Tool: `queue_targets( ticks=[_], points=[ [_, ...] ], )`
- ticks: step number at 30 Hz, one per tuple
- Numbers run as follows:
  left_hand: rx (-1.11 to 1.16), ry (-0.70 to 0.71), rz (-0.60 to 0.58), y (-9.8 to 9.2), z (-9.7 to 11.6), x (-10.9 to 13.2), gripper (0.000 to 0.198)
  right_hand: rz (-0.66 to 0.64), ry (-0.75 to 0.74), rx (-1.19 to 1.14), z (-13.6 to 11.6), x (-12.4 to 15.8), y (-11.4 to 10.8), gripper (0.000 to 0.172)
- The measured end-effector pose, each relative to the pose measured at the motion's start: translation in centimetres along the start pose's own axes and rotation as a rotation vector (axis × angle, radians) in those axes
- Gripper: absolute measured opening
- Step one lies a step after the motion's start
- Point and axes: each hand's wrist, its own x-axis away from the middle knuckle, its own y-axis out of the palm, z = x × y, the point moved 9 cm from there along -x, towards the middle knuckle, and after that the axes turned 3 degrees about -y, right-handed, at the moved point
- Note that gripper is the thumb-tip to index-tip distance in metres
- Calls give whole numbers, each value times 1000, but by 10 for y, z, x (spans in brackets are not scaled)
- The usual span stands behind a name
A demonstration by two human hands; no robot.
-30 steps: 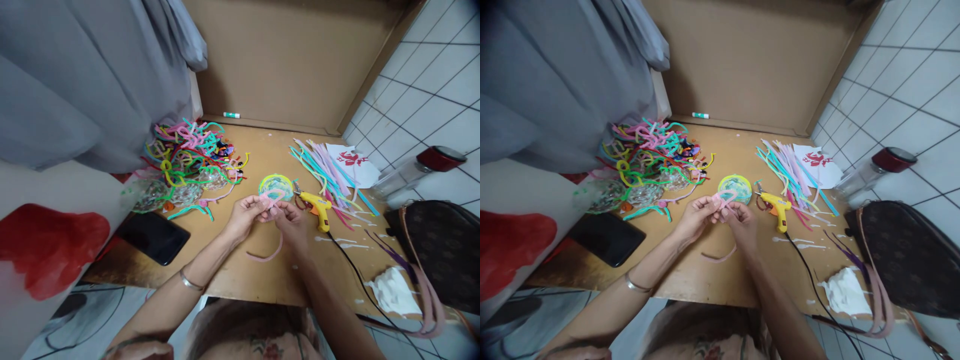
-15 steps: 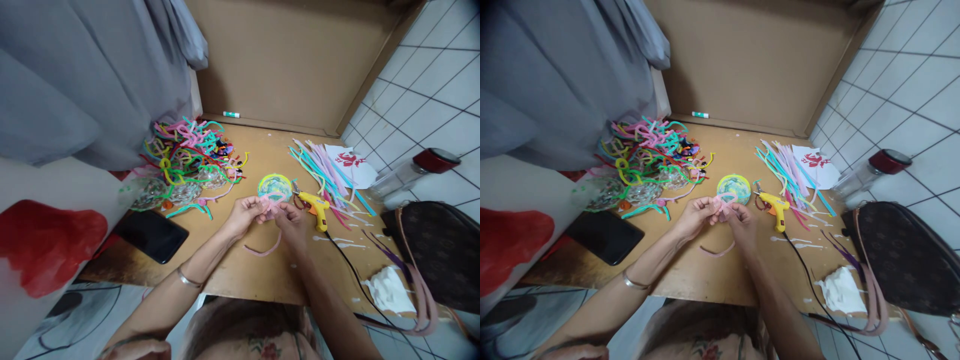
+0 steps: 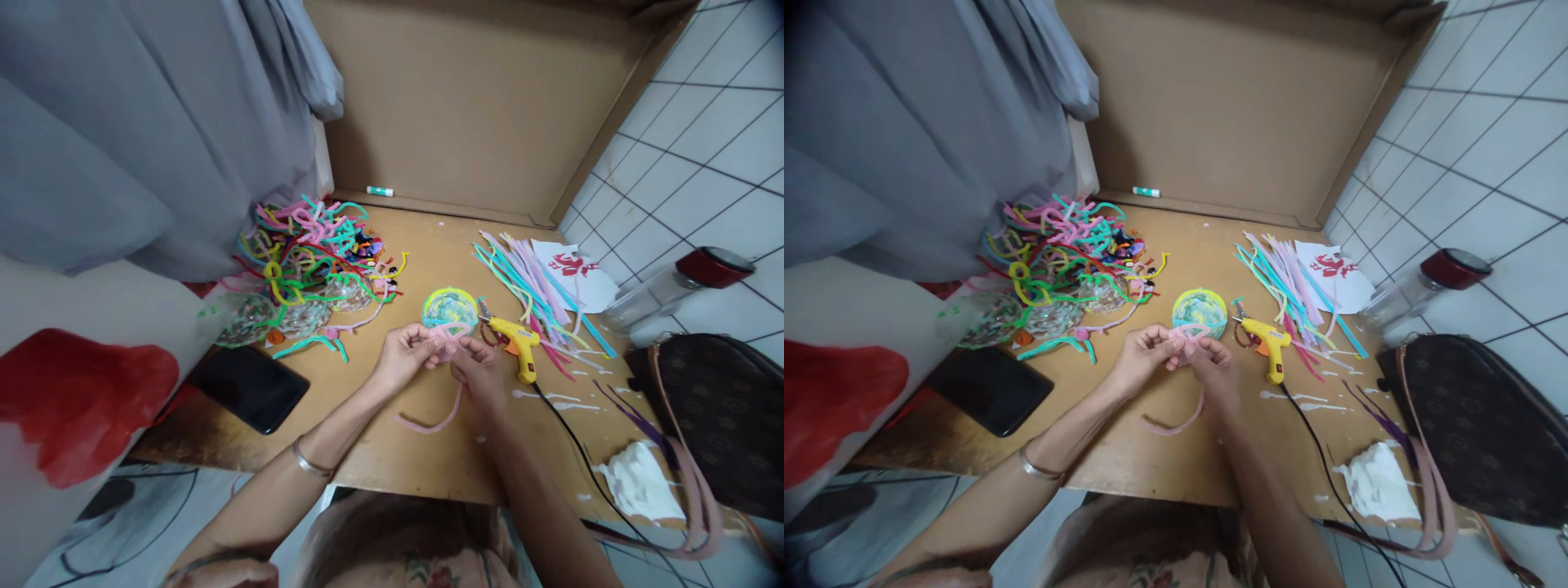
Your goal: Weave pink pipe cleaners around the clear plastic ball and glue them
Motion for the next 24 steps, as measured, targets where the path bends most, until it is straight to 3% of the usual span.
queue_targets(
  ticks=[7,15,24],
  points=[
    [36,-6,-43,5,2,2,47,40,-56,76,-3,-1,-8,30],
    [25,-11,-96,8,0,1,45,-11,-79,103,-7,1,-3,30],
    [59,9,-20,-2,1,-2,45,-123,-46,27,-2,0,10,34]
  ],
)
